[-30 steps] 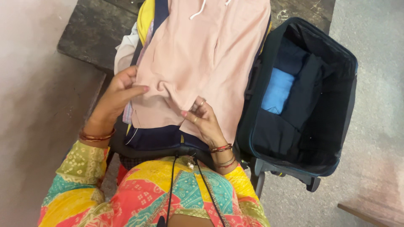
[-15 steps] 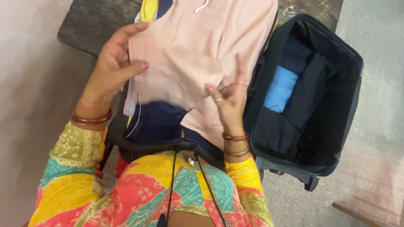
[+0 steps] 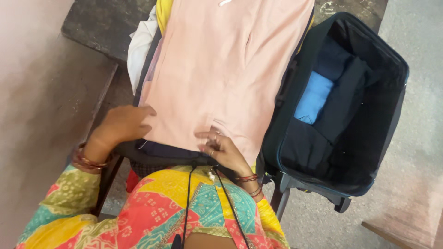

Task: The person folds a pair of dark blue trousers and a pair of light pink sweatpants on a wooden surface. They smooth the fabric, align the legs, and fold the garments into compact rectangles before placing them into an open suitcase.

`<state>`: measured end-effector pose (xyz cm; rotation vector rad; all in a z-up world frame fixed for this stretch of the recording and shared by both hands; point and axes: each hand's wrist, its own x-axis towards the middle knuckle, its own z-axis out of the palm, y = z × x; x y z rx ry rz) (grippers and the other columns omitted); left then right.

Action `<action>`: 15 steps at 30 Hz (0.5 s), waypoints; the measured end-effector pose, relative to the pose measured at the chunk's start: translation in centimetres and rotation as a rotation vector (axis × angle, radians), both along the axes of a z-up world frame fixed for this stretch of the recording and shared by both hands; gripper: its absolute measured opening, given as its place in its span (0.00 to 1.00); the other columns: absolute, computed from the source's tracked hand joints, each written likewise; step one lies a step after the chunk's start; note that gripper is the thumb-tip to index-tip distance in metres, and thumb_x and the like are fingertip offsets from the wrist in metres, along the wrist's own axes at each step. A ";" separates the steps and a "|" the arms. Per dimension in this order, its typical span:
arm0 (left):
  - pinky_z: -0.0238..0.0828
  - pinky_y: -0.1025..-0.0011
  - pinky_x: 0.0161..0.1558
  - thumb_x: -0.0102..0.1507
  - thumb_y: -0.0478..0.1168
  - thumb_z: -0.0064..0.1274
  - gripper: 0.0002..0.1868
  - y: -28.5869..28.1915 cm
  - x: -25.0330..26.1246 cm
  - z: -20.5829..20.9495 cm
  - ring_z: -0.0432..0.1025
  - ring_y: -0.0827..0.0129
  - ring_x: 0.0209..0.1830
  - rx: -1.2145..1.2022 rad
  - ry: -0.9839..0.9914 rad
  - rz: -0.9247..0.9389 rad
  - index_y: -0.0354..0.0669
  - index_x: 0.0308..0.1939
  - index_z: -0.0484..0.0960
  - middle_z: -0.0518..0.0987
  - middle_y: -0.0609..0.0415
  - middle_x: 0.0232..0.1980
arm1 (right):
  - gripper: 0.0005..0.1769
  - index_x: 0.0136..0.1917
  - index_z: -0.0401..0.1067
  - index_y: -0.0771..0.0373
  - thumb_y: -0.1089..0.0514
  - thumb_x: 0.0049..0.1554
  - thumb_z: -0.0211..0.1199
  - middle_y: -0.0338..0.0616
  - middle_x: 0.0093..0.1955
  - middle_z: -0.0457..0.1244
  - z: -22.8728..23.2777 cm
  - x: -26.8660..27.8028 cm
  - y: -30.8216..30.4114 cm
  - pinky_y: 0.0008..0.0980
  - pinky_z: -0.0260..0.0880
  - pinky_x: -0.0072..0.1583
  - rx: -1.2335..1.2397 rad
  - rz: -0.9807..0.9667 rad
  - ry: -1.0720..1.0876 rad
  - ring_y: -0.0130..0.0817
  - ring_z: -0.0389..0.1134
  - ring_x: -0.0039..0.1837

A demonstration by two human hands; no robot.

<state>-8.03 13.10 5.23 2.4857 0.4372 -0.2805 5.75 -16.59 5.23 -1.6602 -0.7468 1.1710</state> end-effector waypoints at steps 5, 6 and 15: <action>0.74 0.53 0.42 0.56 0.49 0.63 0.19 -1.6 2.1 1.2 0.77 0.52 0.44 0.293 -0.055 -0.034 0.48 0.47 0.81 0.82 0.46 0.40 | 0.20 0.66 0.71 0.63 0.63 0.61 0.63 0.39 0.52 0.72 2.1 2.4 0.1 0.27 0.75 0.55 -0.076 -0.222 -0.205 0.26 0.73 0.53; 0.74 0.55 0.43 0.53 0.48 0.64 0.19 -2.1 3.1 1.9 0.75 0.52 0.46 0.319 -0.225 -0.030 0.46 0.45 0.81 0.81 0.46 0.43 | 0.19 0.65 0.72 0.64 0.63 0.60 0.63 0.40 0.53 0.73 2.7 2.8 0.2 0.28 0.76 0.54 -0.119 -0.258 -0.351 0.28 0.75 0.54; 0.71 0.57 0.49 0.58 0.46 0.61 0.13 -8.2 11.0 0.8 0.74 0.53 0.49 0.089 -0.353 -0.407 0.41 0.38 0.81 0.79 0.48 0.43 | 0.13 0.55 0.78 0.65 0.64 0.56 0.67 0.53 0.49 0.71 1.4 0.4 -0.4 0.39 0.72 0.50 -0.172 -0.123 -0.615 0.47 0.73 0.48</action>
